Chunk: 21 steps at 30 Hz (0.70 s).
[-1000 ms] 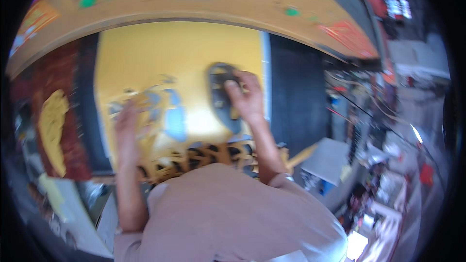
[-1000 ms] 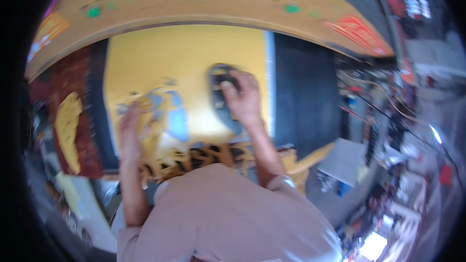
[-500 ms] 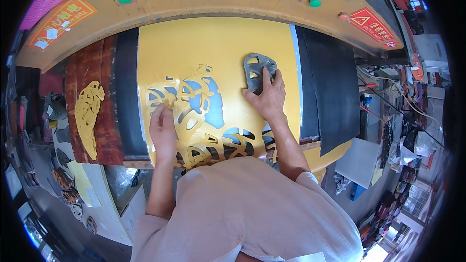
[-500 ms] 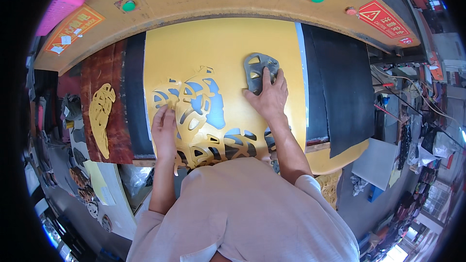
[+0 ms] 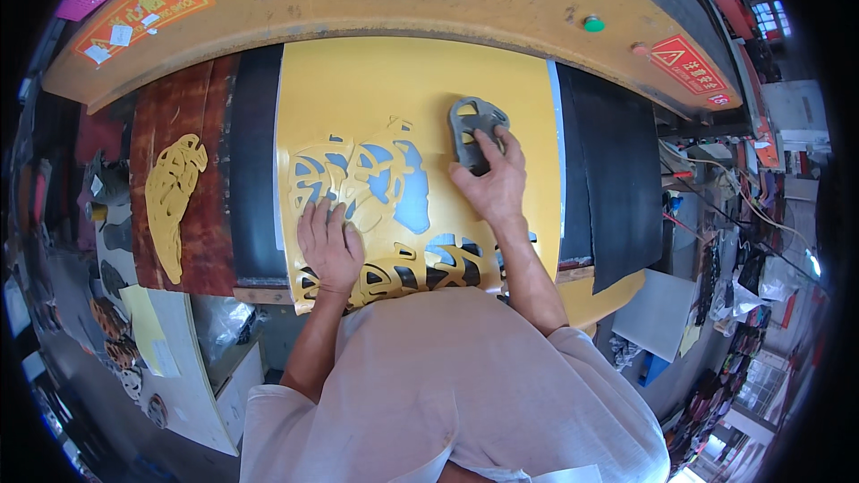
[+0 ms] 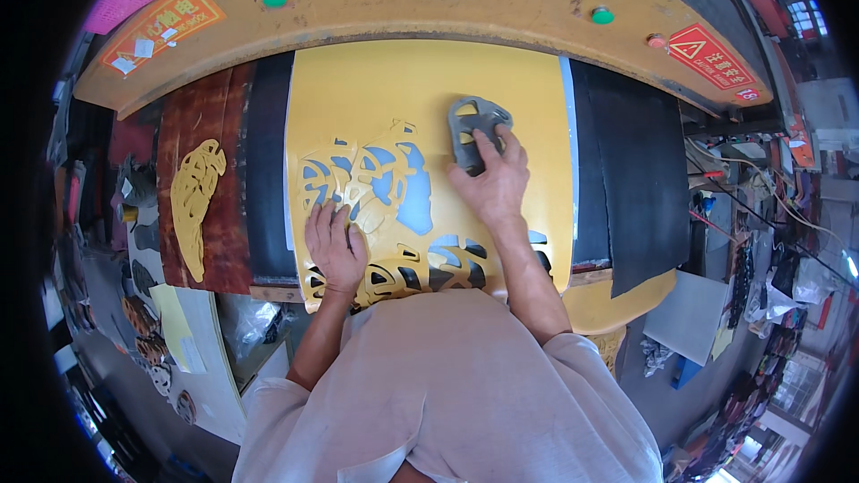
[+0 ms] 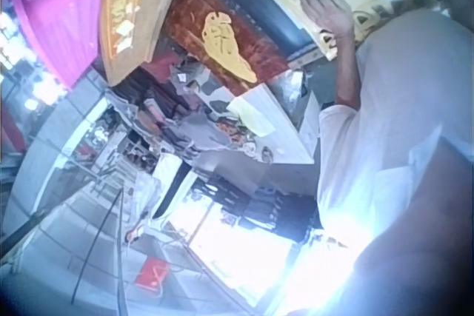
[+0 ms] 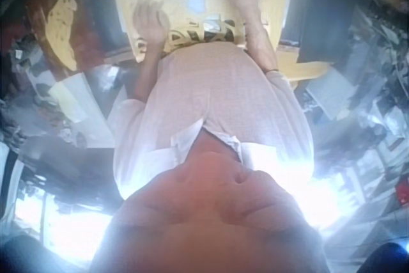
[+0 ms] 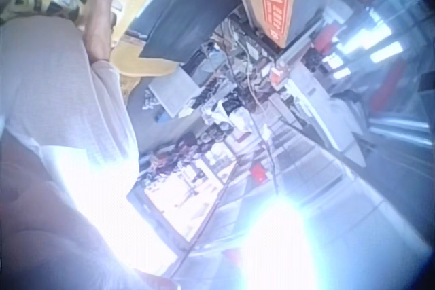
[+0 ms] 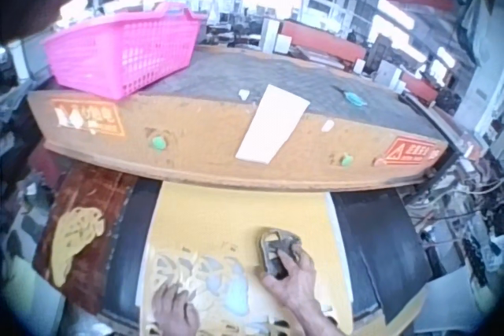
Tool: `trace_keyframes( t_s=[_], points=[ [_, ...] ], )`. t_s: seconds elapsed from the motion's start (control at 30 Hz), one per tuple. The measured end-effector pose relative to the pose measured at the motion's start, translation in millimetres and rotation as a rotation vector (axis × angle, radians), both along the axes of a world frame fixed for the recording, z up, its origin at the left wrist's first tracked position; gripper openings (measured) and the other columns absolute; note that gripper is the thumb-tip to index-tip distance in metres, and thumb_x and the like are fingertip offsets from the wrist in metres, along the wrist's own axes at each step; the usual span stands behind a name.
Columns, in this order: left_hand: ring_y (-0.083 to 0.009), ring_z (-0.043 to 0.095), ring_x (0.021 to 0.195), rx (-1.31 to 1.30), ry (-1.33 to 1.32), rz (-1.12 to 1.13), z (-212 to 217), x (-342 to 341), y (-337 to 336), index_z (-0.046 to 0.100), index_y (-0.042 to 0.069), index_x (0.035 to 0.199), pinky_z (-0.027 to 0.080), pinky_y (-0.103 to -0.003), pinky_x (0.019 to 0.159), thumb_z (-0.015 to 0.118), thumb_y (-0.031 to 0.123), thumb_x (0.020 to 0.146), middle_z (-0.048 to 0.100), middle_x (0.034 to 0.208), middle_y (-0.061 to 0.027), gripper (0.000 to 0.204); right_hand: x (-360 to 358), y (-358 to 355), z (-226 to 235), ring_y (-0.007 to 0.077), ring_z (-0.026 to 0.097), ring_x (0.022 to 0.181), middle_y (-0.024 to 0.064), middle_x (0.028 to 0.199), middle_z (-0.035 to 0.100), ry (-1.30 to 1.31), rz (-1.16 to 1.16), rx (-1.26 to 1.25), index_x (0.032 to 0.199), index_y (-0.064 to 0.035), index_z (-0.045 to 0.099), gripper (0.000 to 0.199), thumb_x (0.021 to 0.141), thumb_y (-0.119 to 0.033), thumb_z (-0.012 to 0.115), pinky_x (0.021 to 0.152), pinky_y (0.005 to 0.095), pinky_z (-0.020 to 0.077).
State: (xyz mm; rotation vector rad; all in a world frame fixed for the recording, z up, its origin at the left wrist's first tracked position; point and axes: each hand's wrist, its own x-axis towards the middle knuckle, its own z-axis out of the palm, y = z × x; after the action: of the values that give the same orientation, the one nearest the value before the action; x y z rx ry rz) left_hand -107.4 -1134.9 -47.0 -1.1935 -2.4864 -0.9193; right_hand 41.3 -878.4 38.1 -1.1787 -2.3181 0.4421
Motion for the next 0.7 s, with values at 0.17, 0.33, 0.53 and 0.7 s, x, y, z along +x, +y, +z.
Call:
trace_keyframes(
  t_s=[0.17, 0.33, 0.53, 0.7],
  points=[
    [-0.0407, 0.052, 0.137, 0.036, 0.075, 0.017, 0, -4, 5, 0.071, 0.009, 0.125, 0.037, -0.056, 0.117, 0.065, 0.016, 0.088, 0.062, 0.140, -0.0137, 0.038, -28, -18, -21, 0.0457, 0.046, 0.136, 0.0186, 0.154, 0.050, -0.155, 0.022, 0.091, 0.135, -0.0109, 0.074, 0.067, 0.075, -0.040, 0.083, 0.112, 0.0605, 0.0409],
    [-0.0384, 0.053, 0.134, 0.026, 0.107, 0.054, -5, -6, 10, 0.071, 0.011, 0.122, 0.038, -0.055, 0.115, 0.065, 0.015, 0.086, 0.063, 0.138, -0.0102, 0.037, -29, -14, -24, 0.0456, 0.041, 0.140, 0.0175, 0.158, 0.046, -0.219, 0.027, 0.012, 0.140, -0.0120, 0.070, 0.072, 0.076, -0.040, 0.082, 0.114, 0.0607, 0.0378],
    [-0.0379, 0.053, 0.134, 0.039, 0.151, 0.055, -8, -6, 11, 0.069, 0.012, 0.122, 0.038, -0.054, 0.114, 0.066, 0.016, 0.085, 0.063, 0.137, -0.0096, 0.037, -31, -15, -10, 0.0471, 0.045, 0.140, 0.0194, 0.160, 0.044, -0.288, 0.006, -0.076, 0.146, -0.0130, 0.066, 0.078, 0.077, -0.047, 0.083, 0.114, 0.0566, 0.0435],
    [-0.0374, 0.053, 0.133, 0.075, 0.188, 0.045, -7, -5, 12, 0.067, 0.013, 0.122, 0.039, -0.054, 0.113, 0.065, 0.015, 0.085, 0.062, 0.136, -0.0090, 0.037, -23, -13, -3, 0.0481, 0.047, 0.143, 0.0228, 0.163, 0.042, -0.296, 0.042, -0.077, 0.148, -0.0111, 0.064, 0.082, 0.080, -0.052, 0.084, 0.116, 0.0514, 0.0453]
  ],
)
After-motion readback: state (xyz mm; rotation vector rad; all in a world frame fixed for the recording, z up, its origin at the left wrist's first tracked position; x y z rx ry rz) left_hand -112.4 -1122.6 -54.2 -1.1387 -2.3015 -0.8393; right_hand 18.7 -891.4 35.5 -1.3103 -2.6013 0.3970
